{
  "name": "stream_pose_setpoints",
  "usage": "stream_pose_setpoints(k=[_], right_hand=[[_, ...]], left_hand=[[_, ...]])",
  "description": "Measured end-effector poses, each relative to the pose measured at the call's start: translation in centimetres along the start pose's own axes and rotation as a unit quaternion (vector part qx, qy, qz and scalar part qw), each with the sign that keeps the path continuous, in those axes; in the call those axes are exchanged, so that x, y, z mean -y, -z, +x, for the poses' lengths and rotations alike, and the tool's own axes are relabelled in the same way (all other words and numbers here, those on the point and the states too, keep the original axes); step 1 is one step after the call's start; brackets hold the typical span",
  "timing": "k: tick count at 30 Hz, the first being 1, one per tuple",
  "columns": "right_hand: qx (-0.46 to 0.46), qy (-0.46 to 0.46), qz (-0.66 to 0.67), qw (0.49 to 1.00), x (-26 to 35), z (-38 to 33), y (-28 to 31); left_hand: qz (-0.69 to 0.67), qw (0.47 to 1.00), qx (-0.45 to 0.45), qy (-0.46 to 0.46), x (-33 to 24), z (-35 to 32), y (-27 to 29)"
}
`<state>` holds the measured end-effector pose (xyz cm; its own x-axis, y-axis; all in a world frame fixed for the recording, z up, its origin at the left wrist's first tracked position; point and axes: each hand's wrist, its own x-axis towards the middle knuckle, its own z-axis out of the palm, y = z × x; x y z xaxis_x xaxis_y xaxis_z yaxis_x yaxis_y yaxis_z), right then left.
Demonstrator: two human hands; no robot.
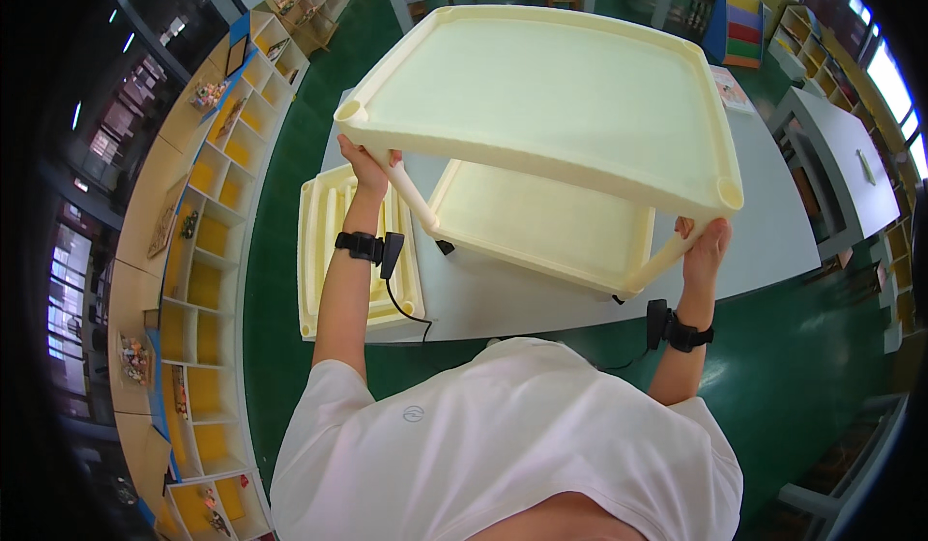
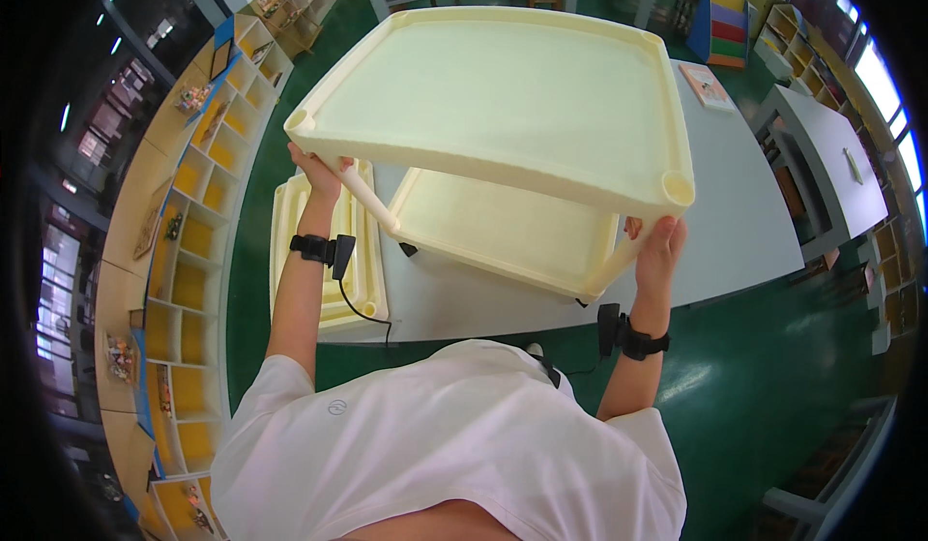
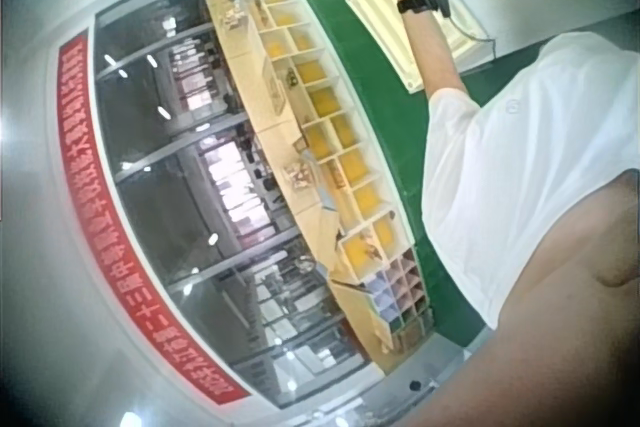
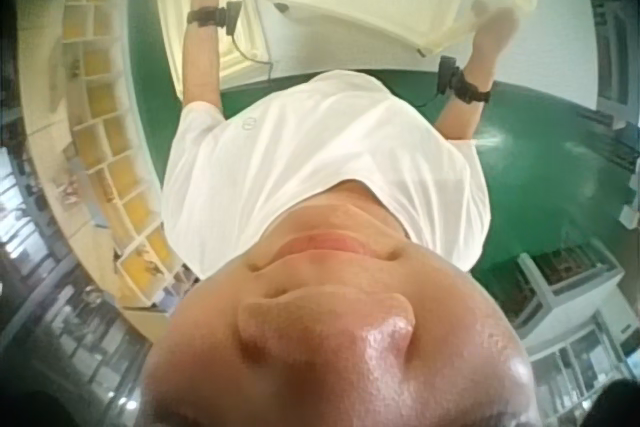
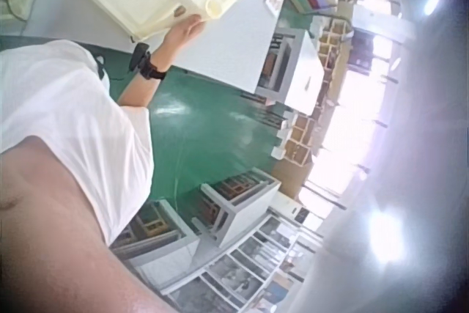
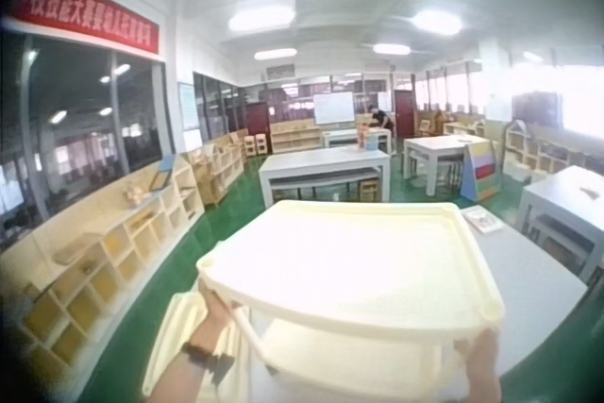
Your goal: The person moves a plastic rolling cart onto a table and disassembles it by pulling the shelves and support pillars apart by hand.
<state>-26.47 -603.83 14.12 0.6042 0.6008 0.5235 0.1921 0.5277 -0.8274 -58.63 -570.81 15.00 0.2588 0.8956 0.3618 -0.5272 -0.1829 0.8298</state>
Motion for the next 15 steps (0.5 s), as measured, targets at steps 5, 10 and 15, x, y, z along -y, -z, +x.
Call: stream_pose_setpoints(k=[5,10,15], right_hand=[[-0.049,0.02,-0.006,0.999,0.2,0.9,-1.4],[-0.059,0.014,-0.026,0.998,0.4,1.3,-2.4],[-0.007,-0.022,-0.042,0.999,-0.3,-1.4,-2.0]], left_hand=[[0.033,0.998,0.057,-0.006,0.3,1.8,0.0],[-0.054,0.975,0.213,-0.026,0.9,3.3,2.6],[0.014,0.994,-0.095,-0.043,3.1,3.6,-1.1]])
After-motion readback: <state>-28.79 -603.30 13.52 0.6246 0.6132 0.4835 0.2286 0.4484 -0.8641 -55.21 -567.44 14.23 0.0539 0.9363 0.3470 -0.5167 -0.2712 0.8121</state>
